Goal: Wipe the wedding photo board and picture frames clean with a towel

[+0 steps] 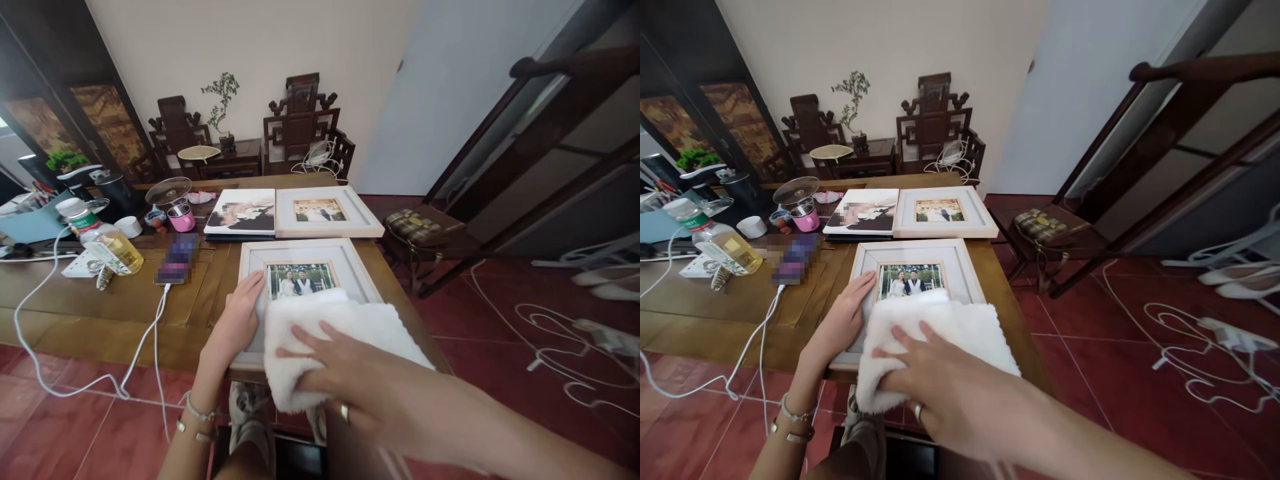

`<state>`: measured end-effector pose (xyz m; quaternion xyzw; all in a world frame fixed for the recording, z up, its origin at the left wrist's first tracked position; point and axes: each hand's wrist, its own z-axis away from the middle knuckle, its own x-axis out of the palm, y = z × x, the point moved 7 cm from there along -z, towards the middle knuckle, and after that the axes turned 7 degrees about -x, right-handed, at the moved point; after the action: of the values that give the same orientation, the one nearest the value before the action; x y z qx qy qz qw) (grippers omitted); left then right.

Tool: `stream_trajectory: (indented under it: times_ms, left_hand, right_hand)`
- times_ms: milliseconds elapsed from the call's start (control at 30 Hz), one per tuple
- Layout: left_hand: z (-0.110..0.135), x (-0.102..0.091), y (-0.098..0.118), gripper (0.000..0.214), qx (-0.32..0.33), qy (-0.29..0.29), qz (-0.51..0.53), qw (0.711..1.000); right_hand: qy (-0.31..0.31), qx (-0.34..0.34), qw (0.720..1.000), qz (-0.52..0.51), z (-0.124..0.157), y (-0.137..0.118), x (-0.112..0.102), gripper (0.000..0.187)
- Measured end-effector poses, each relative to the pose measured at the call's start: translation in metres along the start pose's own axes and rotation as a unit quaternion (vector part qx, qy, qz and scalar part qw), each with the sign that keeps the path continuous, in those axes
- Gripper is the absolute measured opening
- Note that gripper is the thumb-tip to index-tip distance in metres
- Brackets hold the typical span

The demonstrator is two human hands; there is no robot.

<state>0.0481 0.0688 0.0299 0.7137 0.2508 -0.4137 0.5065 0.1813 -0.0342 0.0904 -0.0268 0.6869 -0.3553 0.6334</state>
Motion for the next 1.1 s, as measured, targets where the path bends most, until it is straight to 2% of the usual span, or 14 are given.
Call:
stream_trajectory:
  times_ms: [133, 233, 300, 433, 567, 633, 733, 867, 967, 1100]
  left_hand:
    - [0.0, 0.001, -0.002, 0.064, -0.002, 0.005, 0.006, 1.0]
    - [0.001, 0.0, -0.002, 0.061, 0.002, 0.008, 0.023, 1.0]
    - [0.001, -0.001, 0.0, 0.053, 0.001, 0.01, 0.04, 0.999]
    - [0.0, -0.006, 0.001, 0.05, -0.025, 0.02, 0.078, 0.996]
    - [0.003, -0.01, 0.001, 0.054, -0.038, 0.036, 0.11, 0.993]
    - [0.004, -0.012, 0.003, 0.054, -0.022, 0.039, 0.115, 0.992]
    - [0.005, -0.011, 0.004, 0.051, -0.015, 0.035, 0.101, 0.994]
    - [0.002, -0.006, 0.002, 0.049, -0.033, 0.029, 0.034, 0.998]
    - [0.002, -0.002, 0.004, 0.046, -0.01, 0.031, -0.006, 0.999]
    - [0.002, 0.0, 0.005, 0.043, 0.005, 0.026, -0.029, 0.999]
  right_hand:
    - [0.057, 0.052, 0.993, 0.089, -0.013, 0.049, -0.001, 0.064]
    - [0.106, 0.096, 0.971, 0.189, -0.026, 0.088, -0.014, 0.054]
    - [0.12, 0.113, 0.961, 0.223, -0.039, 0.104, -0.024, 0.052]
    - [0.126, 0.121, 0.957, 0.233, -0.068, 0.109, -0.034, 0.047]
    - [0.095, 0.065, 0.974, 0.193, -0.082, 0.085, -0.021, 0.047]
    - [0.063, 0.024, 0.983, 0.168, -0.075, 0.068, -0.013, 0.051]
    - [0.012, -0.019, 0.994, 0.105, -0.051, 0.042, -0.005, 0.057]
    - [0.007, -0.01, 0.998, 0.06, -0.011, 0.023, -0.008, 0.059]
    - [0.024, 0.055, 0.993, 0.105, 0.013, 0.036, -0.011, 0.052]
    - [0.063, 0.117, 0.971, 0.197, 0.027, 0.08, -0.018, 0.052]
